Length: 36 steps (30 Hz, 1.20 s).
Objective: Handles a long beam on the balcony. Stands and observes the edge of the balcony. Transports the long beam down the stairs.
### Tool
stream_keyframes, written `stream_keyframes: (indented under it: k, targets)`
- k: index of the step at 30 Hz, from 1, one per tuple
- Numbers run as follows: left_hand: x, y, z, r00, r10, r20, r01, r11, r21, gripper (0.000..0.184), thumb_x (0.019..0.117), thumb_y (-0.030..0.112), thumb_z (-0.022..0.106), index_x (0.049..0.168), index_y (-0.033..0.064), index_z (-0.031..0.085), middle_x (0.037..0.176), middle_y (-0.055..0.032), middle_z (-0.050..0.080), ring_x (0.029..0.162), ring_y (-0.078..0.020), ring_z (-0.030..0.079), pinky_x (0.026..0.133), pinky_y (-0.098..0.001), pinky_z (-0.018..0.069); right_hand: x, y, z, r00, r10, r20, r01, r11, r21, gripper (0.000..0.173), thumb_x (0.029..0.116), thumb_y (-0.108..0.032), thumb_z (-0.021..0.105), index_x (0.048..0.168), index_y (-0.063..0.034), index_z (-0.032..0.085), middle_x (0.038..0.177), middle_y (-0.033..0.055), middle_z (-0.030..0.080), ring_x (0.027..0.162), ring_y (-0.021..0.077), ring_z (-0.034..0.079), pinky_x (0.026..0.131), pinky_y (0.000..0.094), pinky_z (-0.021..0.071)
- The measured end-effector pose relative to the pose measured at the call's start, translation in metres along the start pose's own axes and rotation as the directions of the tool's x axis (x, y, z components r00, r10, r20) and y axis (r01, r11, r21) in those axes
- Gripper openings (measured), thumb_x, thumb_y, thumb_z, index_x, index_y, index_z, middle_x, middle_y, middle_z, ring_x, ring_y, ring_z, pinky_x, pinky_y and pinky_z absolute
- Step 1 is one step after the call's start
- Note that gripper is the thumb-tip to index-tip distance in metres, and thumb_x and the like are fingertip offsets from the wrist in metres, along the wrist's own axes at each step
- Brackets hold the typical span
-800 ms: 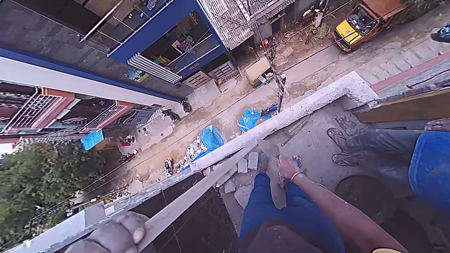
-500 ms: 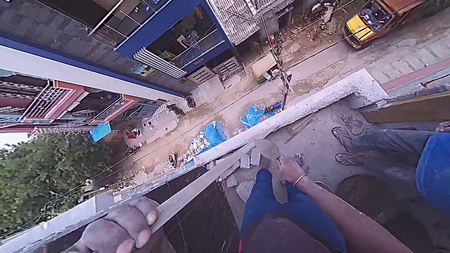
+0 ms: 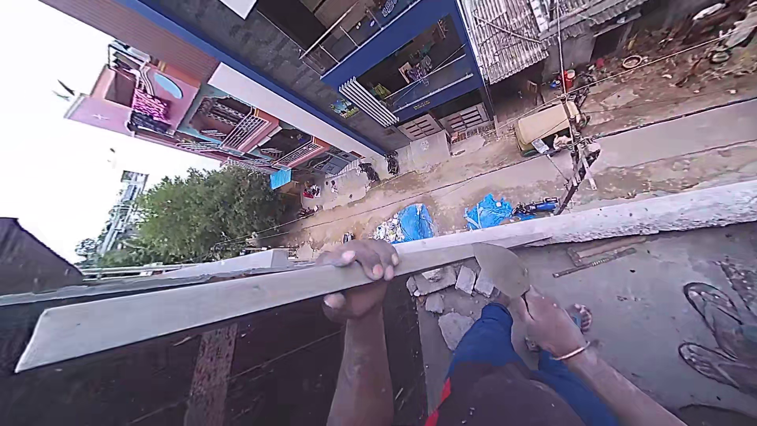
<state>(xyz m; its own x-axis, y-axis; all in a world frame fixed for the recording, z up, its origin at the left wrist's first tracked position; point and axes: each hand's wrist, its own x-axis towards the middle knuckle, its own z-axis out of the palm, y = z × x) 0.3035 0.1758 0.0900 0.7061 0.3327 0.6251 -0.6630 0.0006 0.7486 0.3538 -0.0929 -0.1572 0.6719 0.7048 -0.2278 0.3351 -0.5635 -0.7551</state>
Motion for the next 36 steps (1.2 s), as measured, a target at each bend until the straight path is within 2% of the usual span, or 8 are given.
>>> stream_keyframes:
  k: [5,8,10,13,16,23,29,36]
  targets:
    - [0.000,0.000,0.015,0.998,-0.008,-0.069,0.016,0.993,0.115,0.057,0.0897,0.063,0.063,0.118,0.0143,0.071,0.095,-0.0060,0.075,0.091,-0.0232,0.072,0.088,-0.0419,0.0584,-0.013,-0.106,-0.051,0.880,-0.352,-0.320,0.374,0.927,0.009,0.047,0.1034,-0.042,0.039,0.090,-0.0087,0.068,0.073,0.0071,0.069,0.066,0.0211,0.071,0.056,0.0402,0.0587]
    - [0.010,-0.002,0.015,1.000,0.005,-0.018,-0.001,0.976,0.216,0.069,0.0872,0.069,0.061,0.133,0.0178,0.065,0.131,-0.0097,0.068,0.128,-0.0300,0.059,0.114,-0.0484,0.0421,-0.024,-0.134,-0.085,0.746,-0.533,-0.399,0.600,0.798,0.058,0.038,0.1037,-0.040,0.044,0.101,-0.0089,0.067,0.084,0.0056,0.071,0.075,0.0162,0.072,0.062,0.0347,0.0596]
    - [0.014,-0.013,0.019,1.000,-0.023,0.020,0.019,0.987,0.160,0.065,0.0893,0.063,0.064,0.138,0.0213,0.061,0.122,-0.0094,0.072,0.118,-0.0305,0.066,0.109,-0.0490,0.0486,-0.032,-0.128,-0.096,0.761,-0.505,-0.408,0.609,0.773,0.177,0.037,0.1050,-0.037,0.047,0.107,-0.0057,0.067,0.090,0.0086,0.072,0.084,0.0162,0.072,0.072,0.0352,0.0604]
    - [0.007,-0.052,0.017,0.992,-0.113,0.064,0.113,0.994,-0.007,0.053,0.0912,0.050,0.070,0.133,0.0191,0.062,0.094,-0.0066,0.074,0.085,-0.0241,0.072,0.084,-0.0424,0.0603,-0.037,-0.083,-0.093,0.899,-0.173,-0.402,0.309,0.902,0.303,0.040,0.1052,-0.038,0.048,0.110,-0.0048,0.070,0.092,0.0083,0.074,0.090,0.0146,0.072,0.081,0.0376,0.0602]
    - [-0.026,-0.123,0.014,0.962,-0.245,0.124,0.255,0.965,-0.067,0.046,0.0914,0.040,0.074,0.128,0.0137,0.066,0.096,-0.0078,0.074,0.089,-0.0237,0.072,0.089,-0.0426,0.0592,-0.059,0.007,-0.084,0.916,0.335,-0.220,-0.285,0.930,0.232,0.059,0.1055,-0.054,0.040,0.113,-0.0024,0.068,0.093,0.0164,0.070,0.092,0.0296,0.070,0.085,0.0521,0.0561]
    - [-0.119,-0.277,0.010,0.598,-0.748,0.286,0.622,0.659,0.423,0.067,0.0838,0.022,0.077,0.138,-0.0071,0.050,0.134,-0.0164,0.063,0.126,-0.0192,0.060,0.109,-0.0356,0.0483,-0.251,0.114,-0.009,0.246,0.967,-0.062,-0.877,0.249,0.411,0.057,0.1052,-0.048,0.047,0.131,0.0017,0.058,0.130,0.0257,0.064,0.126,0.0409,0.060,0.104,0.0613,0.0468]
    - [-0.132,-0.334,0.042,0.119,-0.778,0.617,0.270,0.623,0.734,0.058,0.0986,0.029,0.067,0.146,0.0004,0.050,0.147,-0.0175,0.054,0.138,-0.0259,0.050,0.118,-0.0444,0.0396,-0.389,0.054,0.131,-0.353,0.933,0.072,-0.484,-0.247,0.840,0.056,0.0995,-0.041,0.063,0.133,0.0029,0.057,0.130,0.0261,0.063,0.124,0.0402,0.061,0.105,0.0590,0.0468]
    - [-0.163,-0.285,0.213,-0.204,-0.561,0.802,0.110,0.801,0.588,0.048,0.0909,0.013,0.072,0.136,0.0001,0.059,0.128,-0.0173,0.066,0.114,-0.0236,0.065,0.099,-0.0442,0.0543,-0.402,-0.007,0.270,-0.650,0.701,0.292,0.030,-0.360,0.932,0.047,0.0975,-0.036,0.067,0.125,0.0019,0.062,0.116,0.0268,0.068,0.111,0.0433,0.066,0.095,0.0627,0.0509]
